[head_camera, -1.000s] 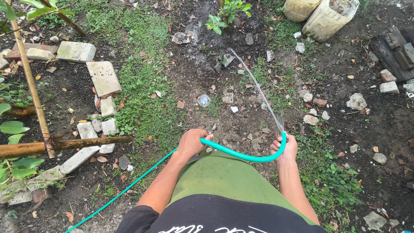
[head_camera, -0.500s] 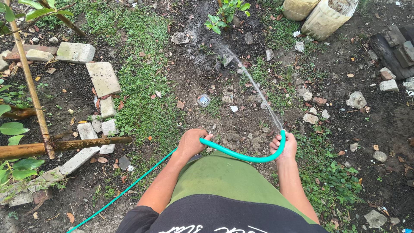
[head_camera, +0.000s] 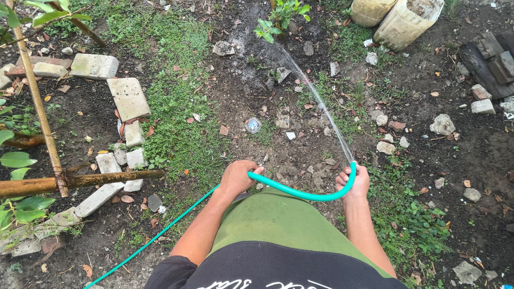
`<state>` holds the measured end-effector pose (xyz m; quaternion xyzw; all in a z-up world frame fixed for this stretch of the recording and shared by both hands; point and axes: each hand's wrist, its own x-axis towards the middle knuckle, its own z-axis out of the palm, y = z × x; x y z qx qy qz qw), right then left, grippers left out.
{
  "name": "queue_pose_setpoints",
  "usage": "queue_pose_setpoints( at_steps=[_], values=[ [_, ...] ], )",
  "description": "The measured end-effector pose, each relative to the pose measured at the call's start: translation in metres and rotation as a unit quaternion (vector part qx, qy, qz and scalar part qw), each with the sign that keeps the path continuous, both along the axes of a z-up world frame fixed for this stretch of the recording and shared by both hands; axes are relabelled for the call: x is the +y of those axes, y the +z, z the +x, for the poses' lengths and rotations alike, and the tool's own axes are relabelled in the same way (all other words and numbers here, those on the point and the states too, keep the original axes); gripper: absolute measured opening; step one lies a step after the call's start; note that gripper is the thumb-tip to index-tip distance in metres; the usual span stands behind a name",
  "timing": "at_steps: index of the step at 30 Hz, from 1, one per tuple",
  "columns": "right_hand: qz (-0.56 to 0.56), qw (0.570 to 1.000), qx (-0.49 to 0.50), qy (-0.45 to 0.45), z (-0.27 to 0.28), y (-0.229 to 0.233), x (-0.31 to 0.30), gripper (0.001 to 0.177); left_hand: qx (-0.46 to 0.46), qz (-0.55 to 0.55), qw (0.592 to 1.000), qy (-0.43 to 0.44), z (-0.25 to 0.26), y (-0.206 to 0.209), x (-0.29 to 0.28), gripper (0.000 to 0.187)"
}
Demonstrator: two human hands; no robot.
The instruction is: The person waters several plants in an outdoor garden using a green hose, aiming the water stream at the base of different plants one at a time.
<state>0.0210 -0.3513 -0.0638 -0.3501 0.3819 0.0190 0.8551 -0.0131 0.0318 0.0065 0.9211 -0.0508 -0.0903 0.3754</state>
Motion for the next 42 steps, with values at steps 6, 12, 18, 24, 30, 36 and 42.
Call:
queue_pose_setpoints(
  at_steps=[6, 12, 18, 24, 30, 36, 42],
  values=[
    [-0.012, 1.0, 0.007, 0.022, -0.004, 0.0, -0.002, 0.023, 0.0, 0.005, 1.0, -0.006, 0.001, -0.005, -0.001, 0.035],
    [0.0, 1.0, -0.013, 0.008, -0.003, -0.003, -0.006, 0.016, 0.004, 0.009, 1.0, -0.008, 0.001, -0.003, -0.002, 0.034],
    [-0.006, 1.0, -0.015, 0.014, -0.004, 0.002, -0.003, 0.012, 0.004, 0.002, 1.0, -0.006, 0.001, 0.0, -0.003, 0.034],
    [0.017, 0.999, -0.033, 0.019, -0.002, 0.002, -0.002, 0.009, 0.006, 0.005, 1.0, -0.005, 0.001, 0.001, -0.003, 0.034],
    [0.001, 1.0, -0.016, 0.011, -0.001, 0.005, -0.005, 0.012, -0.005, 0.021, 1.0, -0.016, 0.002, -0.001, -0.003, 0.035],
    [-0.036, 0.998, -0.039, -0.04, -0.001, 0.008, -0.005, 0.01, 0.004, 0.021, 1.0, -0.013, 0.003, -0.002, -0.003, 0.034],
    [-0.057, 0.996, 0.028, -0.057, -0.001, -0.006, -0.008, 0.016, -0.01, 0.013, 1.0, -0.006, 0.001, -0.004, 0.0, 0.034]
  ],
)
